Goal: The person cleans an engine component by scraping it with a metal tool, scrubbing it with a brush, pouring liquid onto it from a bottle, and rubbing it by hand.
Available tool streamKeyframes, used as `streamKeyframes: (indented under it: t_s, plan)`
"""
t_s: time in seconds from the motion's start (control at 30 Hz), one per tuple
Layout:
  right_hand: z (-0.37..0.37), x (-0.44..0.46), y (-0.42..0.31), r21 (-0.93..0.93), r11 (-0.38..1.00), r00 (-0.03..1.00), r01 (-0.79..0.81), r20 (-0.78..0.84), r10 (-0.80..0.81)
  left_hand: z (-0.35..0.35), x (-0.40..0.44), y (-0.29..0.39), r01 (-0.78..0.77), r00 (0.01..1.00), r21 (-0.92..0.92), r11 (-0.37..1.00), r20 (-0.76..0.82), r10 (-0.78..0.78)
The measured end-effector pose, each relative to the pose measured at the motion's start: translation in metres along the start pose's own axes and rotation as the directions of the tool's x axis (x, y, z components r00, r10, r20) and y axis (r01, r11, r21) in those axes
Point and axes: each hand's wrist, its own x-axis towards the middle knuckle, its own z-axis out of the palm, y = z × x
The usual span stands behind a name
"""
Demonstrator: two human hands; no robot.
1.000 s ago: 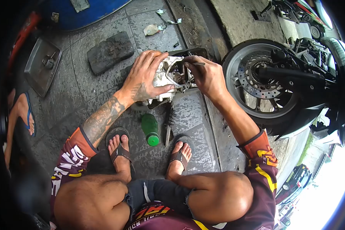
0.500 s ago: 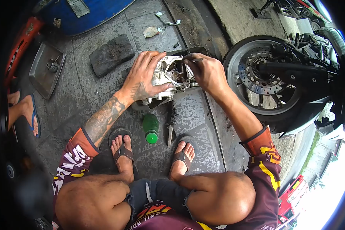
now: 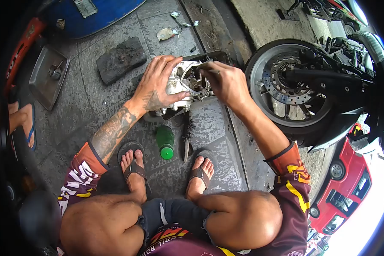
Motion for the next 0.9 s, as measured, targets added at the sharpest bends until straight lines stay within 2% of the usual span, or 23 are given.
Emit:
streamKeyframes:
  t_s: [0.07,0.1,0.17,0.23,0.3,0.33,0.4,0.47,0.57,0.6,0.63,0.7,0.8,0.83,0.9]
  plan:
    - [0.009,-0.008,-0.014,-0.055,0.991,0.991,0.125,0.061,-0.122,0.000,-0.001,0.002,0.004,1.000,0.005,1.000,0.011,-0.004]
    - [0.007,-0.005,-0.008,-0.058,0.991,0.991,0.123,0.054,-0.120,-0.001,0.000,0.002,0.011,1.000,0.018,1.000,0.013,-0.011]
    - [0.002,0.002,0.008,0.035,0.999,1.000,-0.012,-0.017,0.012,-0.001,-0.001,0.002,0.002,1.000,0.016,1.000,0.005,-0.002]
    - [0.001,0.005,0.010,0.032,0.999,0.998,0.010,-0.056,-0.008,-0.001,0.000,0.001,0.000,1.000,-0.014,1.000,0.005,0.000]
    - [0.006,-0.002,-0.011,-0.038,0.983,0.984,0.178,0.034,-0.177,0.000,0.002,0.001,-0.013,1.000,0.036,0.999,0.003,0.012]
    - [0.009,0.002,0.003,-0.004,0.989,0.989,0.146,-0.017,-0.146,0.000,0.003,-0.001,-0.019,1.000,0.050,0.999,0.007,0.019]
    - [0.001,0.002,0.013,-0.060,0.995,0.997,0.074,-0.022,-0.075,0.002,0.001,0.000,-0.006,1.000,0.057,0.998,0.015,0.006]
    - [0.004,0.000,0.004,-0.136,0.980,0.988,0.148,-0.010,-0.151,0.002,0.003,-0.003,-0.035,0.999,0.057,0.998,0.006,0.035]
    - [0.009,0.001,0.001,-0.049,0.978,0.979,0.202,0.002,-0.202,0.002,0.003,0.001,-0.043,0.999,0.063,0.997,-0.020,0.044]
    - [0.006,0.004,0.013,-0.060,0.986,0.986,0.155,-0.057,-0.158,0.003,0.003,0.000,-0.052,0.998,0.074,0.996,-0.026,0.054]
    - [0.000,0.004,0.023,-0.064,0.997,0.998,0.034,-0.053,-0.038,0.003,0.002,-0.001,-0.050,0.998,0.078,0.996,-0.028,0.053]
    - [-0.001,0.004,0.012,-0.009,0.999,0.999,-0.035,-0.023,0.035,0.003,0.002,-0.004,-0.053,0.998,0.067,0.996,-0.024,0.054]
    - [0.019,-0.001,-0.006,-0.122,0.958,0.963,0.258,-0.043,-0.265,0.005,0.000,-0.003,-0.054,0.998,0.059,0.997,-0.006,0.055]
    - [0.015,0.003,0.003,-0.124,0.958,0.963,0.259,-0.045,-0.266,0.005,0.002,-0.003,-0.058,0.998,0.069,0.996,-0.015,0.059]
    - [0.002,0.010,0.014,-0.084,0.996,0.996,0.040,-0.074,-0.046,0.003,0.001,-0.002,-0.051,0.999,0.073,0.996,-0.007,0.052]
